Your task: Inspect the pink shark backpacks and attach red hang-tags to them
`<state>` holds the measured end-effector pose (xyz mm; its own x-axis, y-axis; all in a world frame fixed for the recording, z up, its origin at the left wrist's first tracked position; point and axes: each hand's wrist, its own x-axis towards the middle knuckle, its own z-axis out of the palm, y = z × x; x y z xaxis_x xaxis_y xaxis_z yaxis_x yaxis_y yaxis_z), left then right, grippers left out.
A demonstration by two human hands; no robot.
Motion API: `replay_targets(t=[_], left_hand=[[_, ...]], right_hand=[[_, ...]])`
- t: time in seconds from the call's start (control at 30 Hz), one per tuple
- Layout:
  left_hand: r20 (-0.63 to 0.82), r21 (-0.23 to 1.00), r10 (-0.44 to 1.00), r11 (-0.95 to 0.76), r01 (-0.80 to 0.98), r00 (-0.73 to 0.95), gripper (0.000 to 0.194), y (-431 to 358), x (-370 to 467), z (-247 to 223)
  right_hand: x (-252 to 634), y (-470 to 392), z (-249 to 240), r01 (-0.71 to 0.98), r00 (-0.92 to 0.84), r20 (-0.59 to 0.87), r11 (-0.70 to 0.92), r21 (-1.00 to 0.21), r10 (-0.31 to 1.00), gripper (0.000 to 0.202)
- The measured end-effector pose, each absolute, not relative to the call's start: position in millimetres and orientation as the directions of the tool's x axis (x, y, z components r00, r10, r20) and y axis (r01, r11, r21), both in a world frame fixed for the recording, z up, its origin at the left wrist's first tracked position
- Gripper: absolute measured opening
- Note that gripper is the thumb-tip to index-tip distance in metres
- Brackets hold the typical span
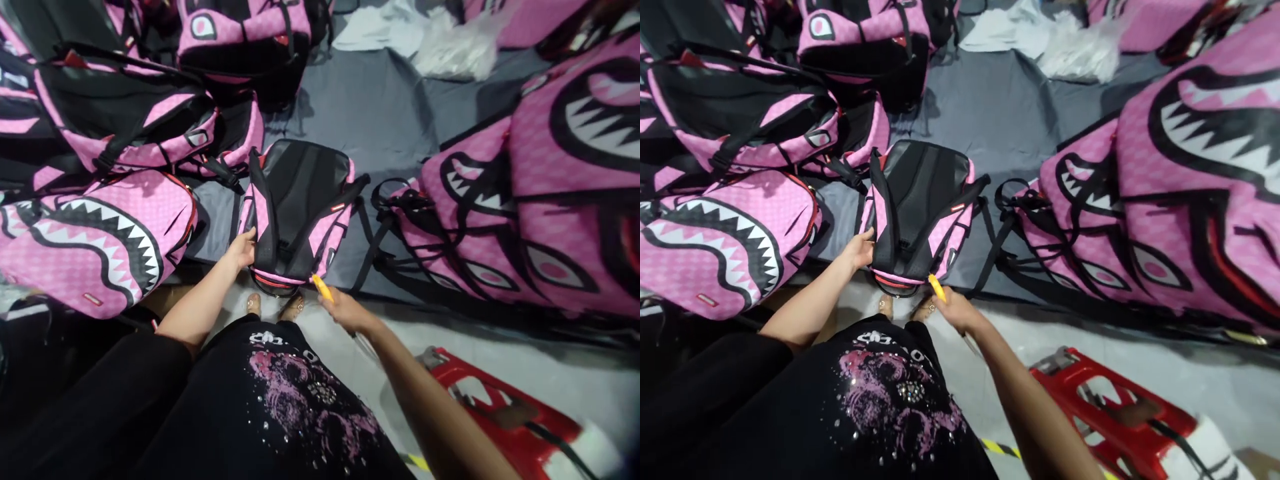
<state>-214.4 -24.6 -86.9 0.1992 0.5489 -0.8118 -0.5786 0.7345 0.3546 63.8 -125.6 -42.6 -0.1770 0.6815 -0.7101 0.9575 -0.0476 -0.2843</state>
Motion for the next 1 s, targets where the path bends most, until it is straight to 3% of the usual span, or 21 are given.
replay_targets(t=[0.1, 0.3, 0.47, 0.67, 0.87, 1.0], left_hand=[[-0.785, 0.351, 0.559, 0.758, -0.551, 0.269, 0.048, -20, -206, -93], [-0.750, 0.383, 0.594, 0.748, -0.541, 0.291, 0.061, -14, -212, -108], [-0.740, 0.315, 0.587, 0.734, -0.601, 0.328, 0.062, -13, -213, -104], [-0.534, 0.418, 0.827, 0.439, -0.795, 0.176, 0.070, -23, -208, -109], [-0.493, 0.300, 0.777, 0.574, -0.762, 0.391, 0.086, -27, -219, -132], [-0.386, 0.321, 0.807, 0.572, -0.755, 0.448, 0.092, -34, -229, -131]], right_hand=[[67, -117, -41, 0.955, -0.164, -0.693, -0.064, -0.291, 0.702, 0.040], [57, -139, -65, 0.989, 0.072, -0.582, -0.135, -0.066, 0.810, 0.056], [53, -129, -103, 0.994, 0.050, -0.445, -0.088, -0.065, 0.894, 0.061], [57, -124, -138, 0.988, 0.121, -0.348, -0.147, -0.049, 0.930, 0.056], [70, -122, -152, 0.987, 0.123, -0.353, -0.152, -0.056, 0.927, 0.047], [82, -133, -145, 0.991, 0.094, -0.356, -0.122, -0.058, 0.930, 0.051]])
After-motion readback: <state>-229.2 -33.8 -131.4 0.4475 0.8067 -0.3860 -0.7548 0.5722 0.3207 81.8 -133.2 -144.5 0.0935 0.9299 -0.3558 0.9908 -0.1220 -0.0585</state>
